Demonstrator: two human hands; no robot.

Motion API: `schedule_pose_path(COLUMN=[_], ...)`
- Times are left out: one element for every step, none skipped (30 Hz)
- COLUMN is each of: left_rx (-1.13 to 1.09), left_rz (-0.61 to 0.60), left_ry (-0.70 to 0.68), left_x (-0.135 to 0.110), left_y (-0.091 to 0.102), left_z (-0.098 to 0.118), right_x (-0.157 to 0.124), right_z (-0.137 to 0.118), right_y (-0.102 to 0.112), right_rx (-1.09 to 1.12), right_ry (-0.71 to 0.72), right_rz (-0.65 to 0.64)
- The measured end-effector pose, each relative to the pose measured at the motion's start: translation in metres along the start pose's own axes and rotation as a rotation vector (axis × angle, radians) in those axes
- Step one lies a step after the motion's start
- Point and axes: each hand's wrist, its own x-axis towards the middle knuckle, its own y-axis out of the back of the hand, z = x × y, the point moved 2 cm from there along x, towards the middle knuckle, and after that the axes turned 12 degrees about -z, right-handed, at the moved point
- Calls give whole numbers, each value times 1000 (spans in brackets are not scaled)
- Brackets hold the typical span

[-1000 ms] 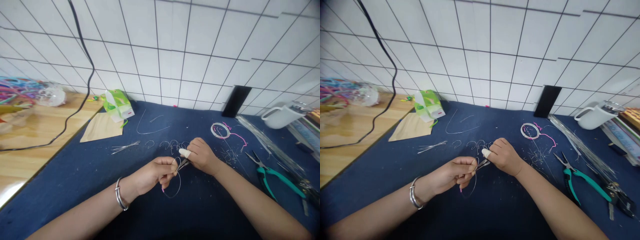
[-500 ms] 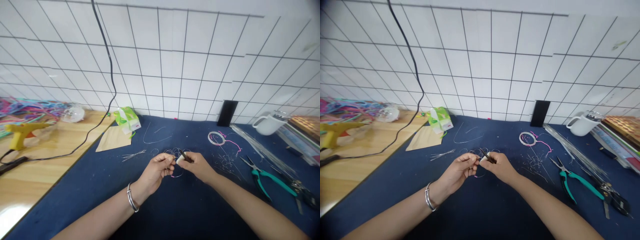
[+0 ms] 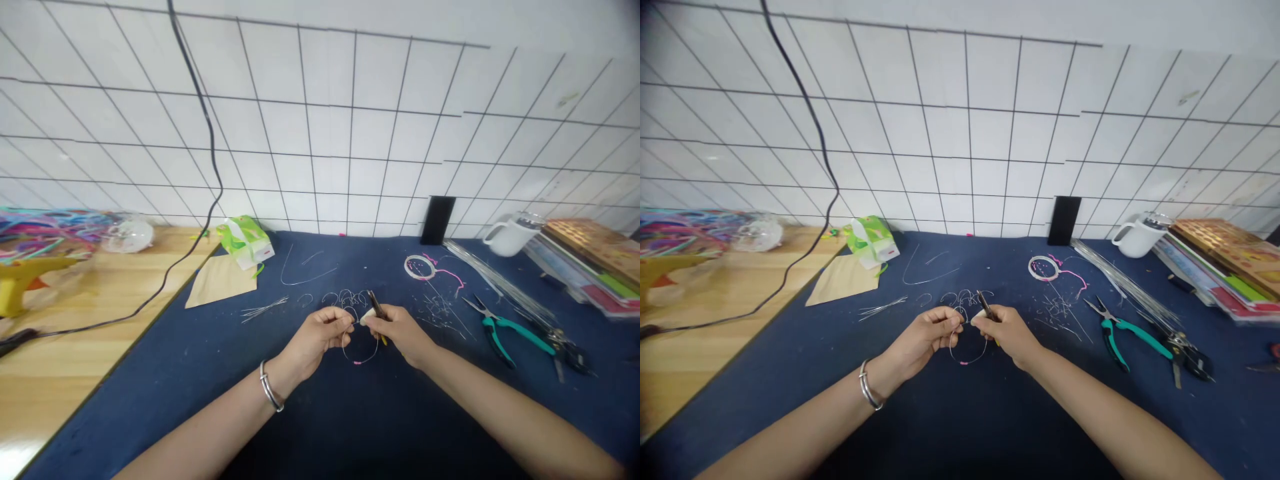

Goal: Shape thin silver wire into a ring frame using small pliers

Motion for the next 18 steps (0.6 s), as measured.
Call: schedule_pose_path(left_rx=[23,49,75,99,120,136,148,158,166,173,180,189,200,214,228,242,255,265], left_rz=[-8,-16,-24,-32,-38,-42,-45,-47,-48,-51,-55,-60,-66,-72,-78,-85,-91,-102], left_ry=[19,37,50,58,62,64,63,62,62,63,65,69,74,79,85,93,101,113], left_x=[0,0,-1,-1,-1,-1,-1,-1,0,0,1,2,3,4,5,6,7,7], left_y=[-2,-4,-6,-8,-10,-11,-12,-12,-12,-12,-11,-11,-10,-8,-7,-6,-6,-5], left_z=[-3,-6,-9,-11,-12,-13,-14,-14,-14,-15,-15,-15,-15,-15,-15,-15,-15,-15], right_x=[-2,-4,-6,-6,-7,-7,-7,-6,-6,-6,-5,-5,-4,-4,-3,-3,-2,-1], right_z=[2,3,4,4,5,5,5,6,6,7,8,8,9,9,10,10,10,10], right_y=[-1,-2,-3,-3,-4,-5,-5,-5,-4,-4,-3,-2,-2,-1,-1,-1,-1,-1], right_rx=[2,3,3,0,-4,-7,-8,-8,-6,-6,-7,-10,-14,-21,-27,-31,-33,-32], right_ry=[5,16,30,44,56,63,66,67,66,64,63,63,62,60,58,56,51,43], right_rz=[10,11,9,0,-10,-13,-17,-17,-16,-16,-13,-8,-4,0,3,4,1,-4])
